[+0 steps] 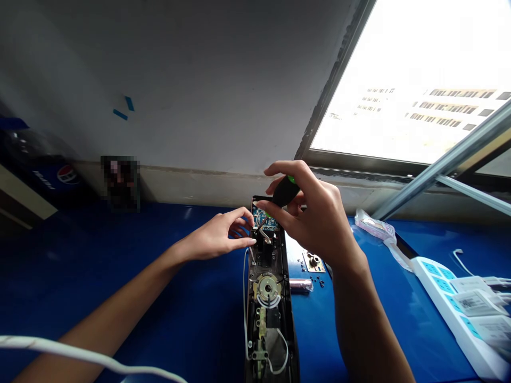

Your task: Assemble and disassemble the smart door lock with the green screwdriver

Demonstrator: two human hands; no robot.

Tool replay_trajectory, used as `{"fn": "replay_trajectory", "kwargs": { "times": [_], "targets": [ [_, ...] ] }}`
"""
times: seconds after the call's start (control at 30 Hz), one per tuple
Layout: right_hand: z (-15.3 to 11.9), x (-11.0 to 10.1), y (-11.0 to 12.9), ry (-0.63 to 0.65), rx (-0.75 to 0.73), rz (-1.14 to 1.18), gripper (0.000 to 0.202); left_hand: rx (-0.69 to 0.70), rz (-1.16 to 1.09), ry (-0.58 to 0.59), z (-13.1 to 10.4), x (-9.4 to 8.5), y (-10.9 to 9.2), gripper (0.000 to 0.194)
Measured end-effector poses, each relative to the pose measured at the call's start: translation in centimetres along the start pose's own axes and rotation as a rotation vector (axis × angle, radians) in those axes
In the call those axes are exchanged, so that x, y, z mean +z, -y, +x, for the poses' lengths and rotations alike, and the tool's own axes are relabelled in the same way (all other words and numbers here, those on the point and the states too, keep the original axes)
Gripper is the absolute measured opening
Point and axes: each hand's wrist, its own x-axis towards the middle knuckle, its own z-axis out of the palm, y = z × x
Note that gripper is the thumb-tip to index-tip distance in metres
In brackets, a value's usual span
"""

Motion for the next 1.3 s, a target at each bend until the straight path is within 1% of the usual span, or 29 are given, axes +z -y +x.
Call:
{"fn": "replay_trajectory", "kwargs": {
  "times": [0.13, 0.17, 0.2, 0.33, 0.37, 0.47, 0.57, 0.7, 0.77, 0.83, 0.87, 0.93, 1.03, 1.13, 1.3],
  "targets": [
    [0.0, -0.2, 0.1, 0.027, -0.003, 0.031, 0.056, -0.018, -0.005, 0.027, -0.1, 0.0, -0.1, 0.032],
    [-0.1, -0.2, 0.1, 0.025, 0.001, 0.019, 0.058, -0.018, -0.002, 0.030, -0.1, 0.0, -0.1, 0.033],
    [-0.1, -0.2, 0.1, 0.015, 0.006, 0.004, 0.056, -0.013, 0.005, 0.029, -0.1, 0.0, -0.1, 0.033],
    [-0.1, 0.0, 0.0, -0.039, 0.020, -0.013, 0.038, 0.007, 0.045, 0.017, -0.1, -0.1, -0.3, 0.030],
    [-0.1, 0.0, 0.0, -0.044, 0.018, -0.002, 0.037, 0.006, 0.058, 0.019, -0.2, -0.2, -0.4, 0.030],
    [-0.1, -0.1, -0.1, -0.055, 0.007, 0.027, 0.046, 0.003, 0.100, 0.018, -0.3, -0.5, -0.6, 0.034],
    [-0.1, -0.6, 0.0, -0.104, 0.006, 0.051, 0.048, 0.027, 0.162, -0.040, -0.5, -0.6, -0.8, 0.038],
    [-0.3, -1.5, 0.2, -0.179, 0.023, 0.117, 0.048, 0.108, 0.335, -0.135, -0.7, -0.4, -1.3, 0.040],
    [-0.4, -1.9, 0.3, -0.208, 0.036, 0.168, 0.049, 0.154, 0.369, -0.151, -0.8, 0.0, -1.8, 0.037],
    [-0.4, -2.3, 0.4, -0.231, 0.041, 0.205, 0.050, 0.170, 0.337, -0.162, -0.8, 0.4, -2.2, 0.026],
    [-0.4, -2.4, 0.4, -0.241, 0.043, 0.210, 0.050, 0.167, 0.308, -0.162, -0.9, 0.6, -2.4, 0.022],
    [-0.4, -2.7, 0.4, -0.252, 0.043, 0.201, 0.049, 0.152, 0.260, -0.155, -0.9, 0.8, -2.8, 0.020],
    [-0.5, -3.3, 0.2, -0.268, 0.053, 0.170, 0.047, 0.139, 0.267, -0.155, -1.1, 0.9, -3.0, 0.016],
    [-0.7, -4.4, -0.2, -0.234, 0.077, 0.099, 0.046, 0.160, 0.287, -0.157, -1.3, 0.8, -3.3, 0.013],
    [-1.3, -6.8, -1.3, -0.078, 0.071, -0.011, 0.049, 0.205, 0.260, -0.093, -1.5, 1.5, -4.4, 0.010]
  ]
}}
